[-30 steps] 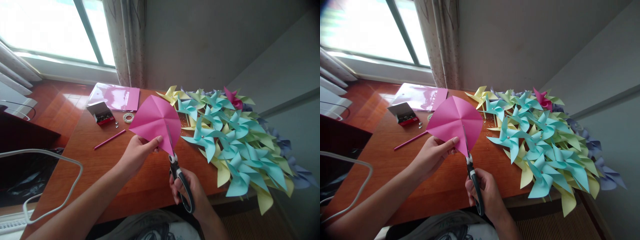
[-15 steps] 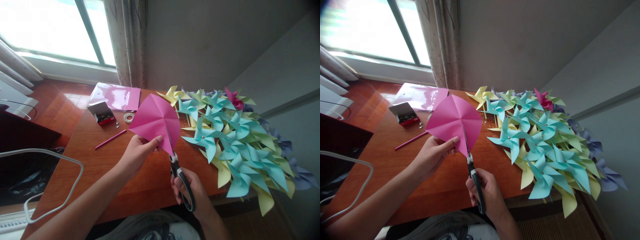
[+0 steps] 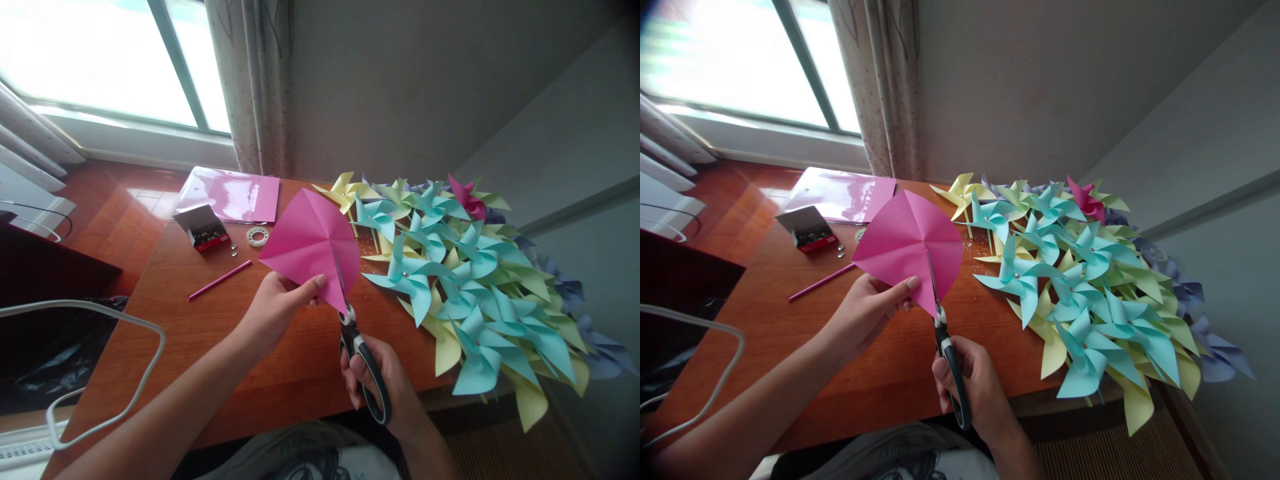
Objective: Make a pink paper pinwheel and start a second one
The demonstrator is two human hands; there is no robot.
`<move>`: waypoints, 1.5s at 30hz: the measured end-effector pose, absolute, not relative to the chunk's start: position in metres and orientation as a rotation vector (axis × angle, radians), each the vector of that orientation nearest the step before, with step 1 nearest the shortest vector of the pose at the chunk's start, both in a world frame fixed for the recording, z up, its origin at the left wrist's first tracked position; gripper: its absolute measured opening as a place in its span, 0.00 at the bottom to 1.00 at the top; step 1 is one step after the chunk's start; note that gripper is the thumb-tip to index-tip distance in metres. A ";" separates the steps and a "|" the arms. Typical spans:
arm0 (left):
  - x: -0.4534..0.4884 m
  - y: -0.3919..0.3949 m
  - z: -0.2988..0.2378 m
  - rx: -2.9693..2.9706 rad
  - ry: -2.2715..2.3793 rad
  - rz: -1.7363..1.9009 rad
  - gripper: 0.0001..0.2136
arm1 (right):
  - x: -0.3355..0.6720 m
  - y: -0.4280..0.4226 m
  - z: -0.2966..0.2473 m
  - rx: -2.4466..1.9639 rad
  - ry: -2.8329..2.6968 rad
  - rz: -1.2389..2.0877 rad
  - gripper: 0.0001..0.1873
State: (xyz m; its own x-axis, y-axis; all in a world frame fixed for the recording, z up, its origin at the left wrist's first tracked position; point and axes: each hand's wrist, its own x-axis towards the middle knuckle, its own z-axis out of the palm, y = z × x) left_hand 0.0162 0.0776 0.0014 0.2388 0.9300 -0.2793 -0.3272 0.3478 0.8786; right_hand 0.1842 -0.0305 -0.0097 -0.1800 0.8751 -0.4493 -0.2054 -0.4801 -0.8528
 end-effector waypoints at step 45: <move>0.016 0.075 -0.002 0.794 0.883 0.970 0.11 | 0.179 -0.027 -0.010 -1.330 -0.868 1.672 0.28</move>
